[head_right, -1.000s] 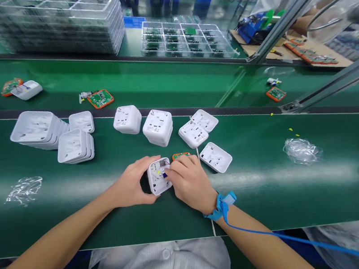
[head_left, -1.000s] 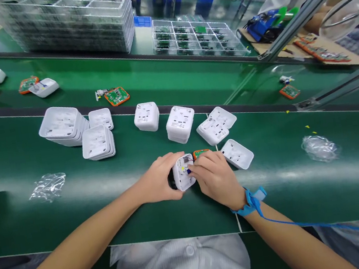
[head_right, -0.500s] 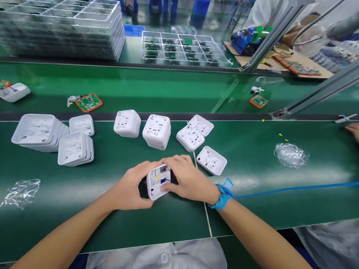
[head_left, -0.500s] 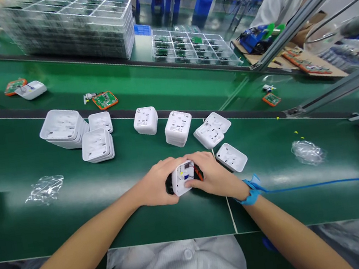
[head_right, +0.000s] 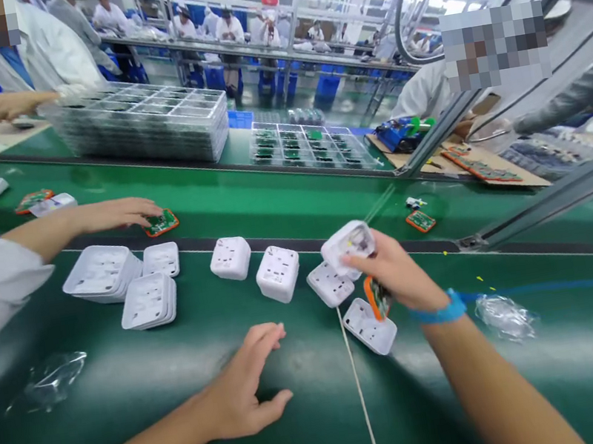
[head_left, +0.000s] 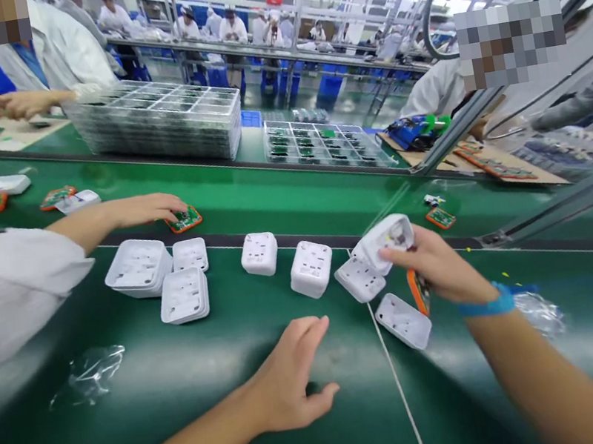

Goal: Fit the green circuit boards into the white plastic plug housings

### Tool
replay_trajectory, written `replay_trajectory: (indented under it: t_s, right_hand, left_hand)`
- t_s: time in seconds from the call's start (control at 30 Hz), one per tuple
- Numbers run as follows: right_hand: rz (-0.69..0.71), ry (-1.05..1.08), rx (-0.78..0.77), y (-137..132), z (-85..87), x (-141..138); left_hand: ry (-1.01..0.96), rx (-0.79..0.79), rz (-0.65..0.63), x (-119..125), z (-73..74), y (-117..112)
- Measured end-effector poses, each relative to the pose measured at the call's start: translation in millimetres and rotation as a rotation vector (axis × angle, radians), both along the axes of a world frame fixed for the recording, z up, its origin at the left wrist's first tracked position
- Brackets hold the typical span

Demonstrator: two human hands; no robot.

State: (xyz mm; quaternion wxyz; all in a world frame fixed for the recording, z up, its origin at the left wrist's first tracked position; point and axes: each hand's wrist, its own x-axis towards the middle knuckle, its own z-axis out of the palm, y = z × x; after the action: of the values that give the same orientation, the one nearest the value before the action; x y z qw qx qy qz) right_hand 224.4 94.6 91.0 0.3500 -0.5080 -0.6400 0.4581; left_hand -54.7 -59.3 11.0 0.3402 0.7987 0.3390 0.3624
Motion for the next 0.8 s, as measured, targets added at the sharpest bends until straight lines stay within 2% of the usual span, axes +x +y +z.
replay_trajectory:
  t_s: [0.03,0.1,0.13,0.27,0.37,0.47,0.53,0.6,0.7,0.8]
  right_hand:
    - [-0.061,0.019,-0.065,25.1,-1.5,1.8]
    - [-0.224,-0.073,-0.171,72.3,-6.5,-4.7]
    - [-0.273,-0.109,-0.174,92.9,-9.8,-11.6]
    - [-0.396,-0.217,-0.092,156.1,-30.1,-41.9]
    - [-0.478,-0.369,0.019,184.6,-51.2,-46.1]
    - [-0.520,-0.559,0.115,196.1,-64.1,-21.4]
    - [-0.536,-0.675,0.150,196.9,-64.4,11.1]
    - [-0.568,-0.774,0.162,192.9,-60.4,50.6]
    - [-0.613,-0.880,0.163,179.4,-56.3,106.7]
    - [-0.571,-0.908,0.171,166.7,-60.6,141.0]
  left_hand:
    - [0.026,0.005,-0.003,0.2,0.5,0.5]
    - [0.059,0.021,0.011,0.5,1.1,0.7]
    - [0.075,0.026,0.027,0.5,1.0,0.6]
    - [0.166,0.014,0.110,-1.4,-2.3,2.4]
    - [0.200,-0.008,0.090,-2.7,-3.5,6.9]
    - [0.189,-0.029,0.052,-0.1,-4.5,10.2]
    - [0.133,-0.048,0.032,2.9,-7.1,11.5]
    - [-0.014,-0.138,0.005,5.2,-10.1,12.5]
    - [-0.450,-0.473,-0.063,5.8,-10.6,14.3]
    - [-0.850,-0.828,-0.117,5.1,-5.0,16.8]
